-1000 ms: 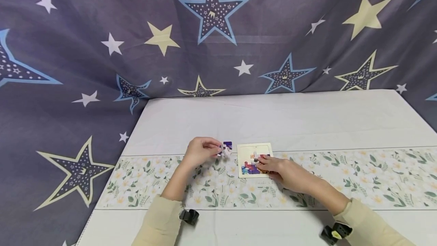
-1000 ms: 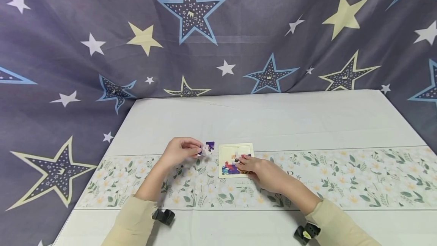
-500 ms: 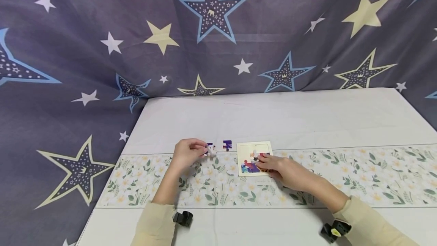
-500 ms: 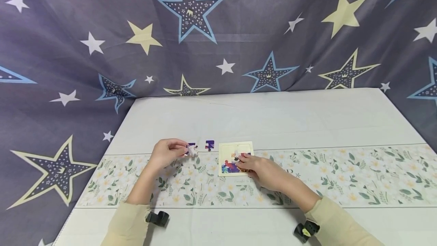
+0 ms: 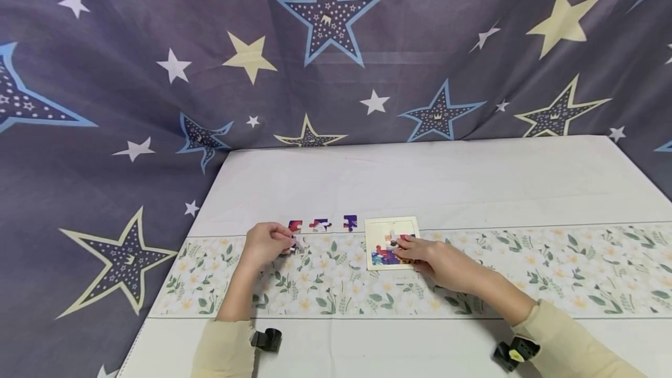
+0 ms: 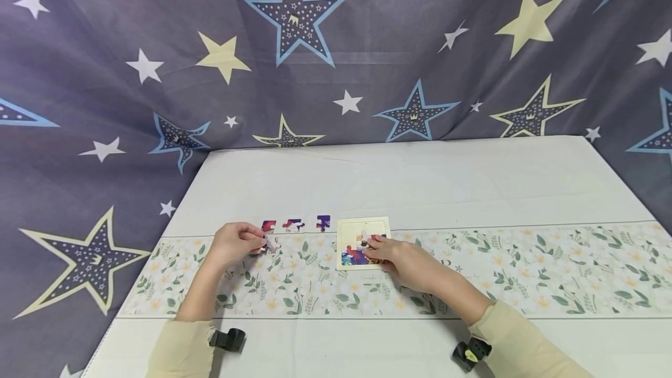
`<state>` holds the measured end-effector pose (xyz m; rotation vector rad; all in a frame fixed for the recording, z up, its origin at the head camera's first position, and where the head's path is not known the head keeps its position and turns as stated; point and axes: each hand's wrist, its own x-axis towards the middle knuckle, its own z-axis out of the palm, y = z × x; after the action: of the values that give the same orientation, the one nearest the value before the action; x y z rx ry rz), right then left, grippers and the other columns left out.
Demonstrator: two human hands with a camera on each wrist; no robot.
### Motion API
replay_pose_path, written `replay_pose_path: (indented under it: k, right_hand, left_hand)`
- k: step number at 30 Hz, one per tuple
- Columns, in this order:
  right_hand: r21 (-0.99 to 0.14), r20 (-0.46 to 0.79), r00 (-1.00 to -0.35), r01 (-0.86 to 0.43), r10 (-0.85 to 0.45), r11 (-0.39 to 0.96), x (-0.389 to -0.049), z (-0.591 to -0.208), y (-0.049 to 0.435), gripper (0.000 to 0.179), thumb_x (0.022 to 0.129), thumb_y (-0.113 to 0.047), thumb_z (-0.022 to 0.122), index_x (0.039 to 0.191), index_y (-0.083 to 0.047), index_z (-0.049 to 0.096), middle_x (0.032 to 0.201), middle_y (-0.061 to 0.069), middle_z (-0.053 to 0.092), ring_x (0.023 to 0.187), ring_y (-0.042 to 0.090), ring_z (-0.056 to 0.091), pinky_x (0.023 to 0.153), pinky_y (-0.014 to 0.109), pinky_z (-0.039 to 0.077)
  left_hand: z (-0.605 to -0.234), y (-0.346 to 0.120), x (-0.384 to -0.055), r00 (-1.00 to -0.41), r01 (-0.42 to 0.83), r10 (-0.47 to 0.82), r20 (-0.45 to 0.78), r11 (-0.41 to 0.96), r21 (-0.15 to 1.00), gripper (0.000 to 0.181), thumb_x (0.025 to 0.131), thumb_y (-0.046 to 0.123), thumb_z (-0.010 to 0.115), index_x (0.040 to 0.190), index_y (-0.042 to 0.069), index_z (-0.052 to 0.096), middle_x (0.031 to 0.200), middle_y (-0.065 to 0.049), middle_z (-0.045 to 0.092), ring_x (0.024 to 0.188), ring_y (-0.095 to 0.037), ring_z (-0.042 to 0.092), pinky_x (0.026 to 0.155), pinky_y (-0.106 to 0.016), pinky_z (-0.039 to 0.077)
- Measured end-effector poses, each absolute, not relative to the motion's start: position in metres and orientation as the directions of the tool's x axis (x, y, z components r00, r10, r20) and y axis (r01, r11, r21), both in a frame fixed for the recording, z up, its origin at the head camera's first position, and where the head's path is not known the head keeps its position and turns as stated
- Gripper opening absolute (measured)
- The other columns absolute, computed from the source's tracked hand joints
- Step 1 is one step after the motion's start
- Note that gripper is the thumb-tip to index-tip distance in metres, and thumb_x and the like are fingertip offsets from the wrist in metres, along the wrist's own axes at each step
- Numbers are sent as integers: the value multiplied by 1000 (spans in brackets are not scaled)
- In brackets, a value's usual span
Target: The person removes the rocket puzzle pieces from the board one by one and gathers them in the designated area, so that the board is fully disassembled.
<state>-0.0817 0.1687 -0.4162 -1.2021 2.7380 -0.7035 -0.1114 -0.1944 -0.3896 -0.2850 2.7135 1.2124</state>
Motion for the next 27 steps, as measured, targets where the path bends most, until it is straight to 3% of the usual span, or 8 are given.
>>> replay_pose_path:
  k: [5, 27]
  right_hand:
    - [-440, 120, -692, -680, -712, 586, -82, -417, 169, 42, 88, 0, 63, 130, -5, 59, 141, 16, 53, 131, 36, 50, 95, 43, 51]
    - [-441, 108, -696, -673, -710, 594, -82, -418, 169, 43, 88, 1, 63, 130, -6, 59, 141, 15, 52, 131, 35, 49, 96, 42, 50]
  left_hand:
    - [-389, -197, -109, -962, -265, -143, -233, 697, 666, 11, 84, 9, 71, 92, 1, 69, 74, -9, 70, 61, -16, 66, 56, -23, 46]
    - [-391, -201, -106, -964, -262, -163, -211, 717, 646, 12, 84, 10, 71, 91, 1, 70, 75, -10, 69, 64, -16, 62, 54, -23, 45]
